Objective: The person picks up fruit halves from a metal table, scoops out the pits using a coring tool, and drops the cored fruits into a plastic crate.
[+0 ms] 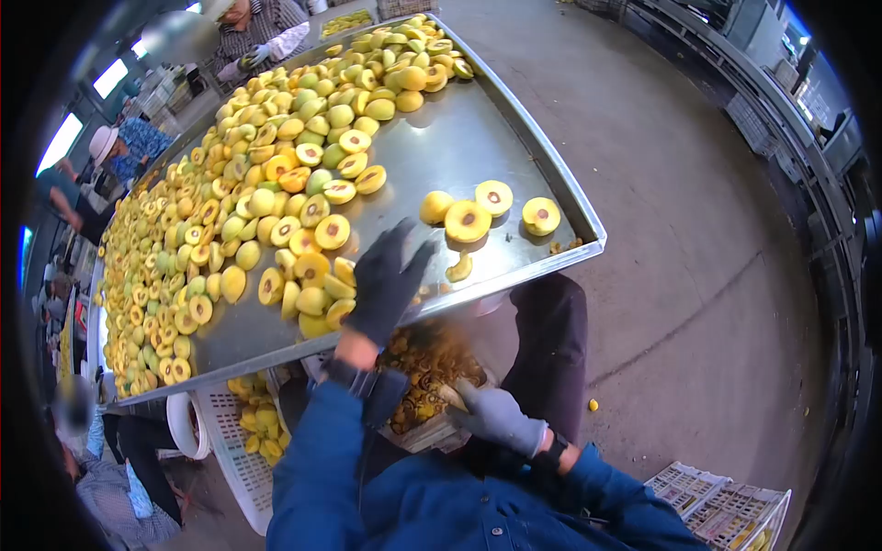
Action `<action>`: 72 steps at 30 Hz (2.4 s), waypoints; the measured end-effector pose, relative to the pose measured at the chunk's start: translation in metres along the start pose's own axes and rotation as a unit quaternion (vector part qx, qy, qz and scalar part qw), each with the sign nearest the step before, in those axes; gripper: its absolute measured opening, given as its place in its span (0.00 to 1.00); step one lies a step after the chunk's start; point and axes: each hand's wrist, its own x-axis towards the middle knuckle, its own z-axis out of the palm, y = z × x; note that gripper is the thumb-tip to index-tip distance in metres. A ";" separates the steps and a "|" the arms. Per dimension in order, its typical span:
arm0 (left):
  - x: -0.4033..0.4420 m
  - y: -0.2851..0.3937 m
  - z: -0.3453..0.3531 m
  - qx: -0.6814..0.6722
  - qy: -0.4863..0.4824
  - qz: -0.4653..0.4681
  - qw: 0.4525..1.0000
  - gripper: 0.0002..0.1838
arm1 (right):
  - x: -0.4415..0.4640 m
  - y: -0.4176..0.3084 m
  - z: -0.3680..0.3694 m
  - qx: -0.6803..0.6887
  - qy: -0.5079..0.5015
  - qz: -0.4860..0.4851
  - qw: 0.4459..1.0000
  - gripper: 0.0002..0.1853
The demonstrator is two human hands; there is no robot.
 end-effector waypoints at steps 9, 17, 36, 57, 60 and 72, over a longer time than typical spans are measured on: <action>0.063 -0.017 0.098 -0.100 -0.152 0.024 0.983 0.29 | -0.015 0.002 -0.036 0.185 0.131 0.026 0.974 0.13; 0.000 0.054 0.004 -0.368 -0.145 -0.165 0.904 0.26 | 0.044 -0.033 -0.112 0.388 0.330 0.110 0.854 0.20; -0.140 0.104 -0.105 -0.364 0.233 -0.163 0.887 0.37 | 0.002 -0.150 -0.036 -0.035 0.189 -0.153 0.969 0.11; -0.157 0.084 -0.098 -0.203 0.291 -0.120 0.927 0.29 | 0.008 -0.151 -0.026 0.103 0.042 -0.096 0.989 0.12; -0.155 0.083 -0.101 -0.184 0.266 -0.109 0.940 0.28 | 0.013 -0.143 -0.022 0.019 0.072 -0.112 0.991 0.12; -0.145 0.085 -0.102 -0.222 0.242 -0.082 0.941 0.24 | 0.015 -0.142 -0.037 0.112 0.005 -0.061 0.992 0.14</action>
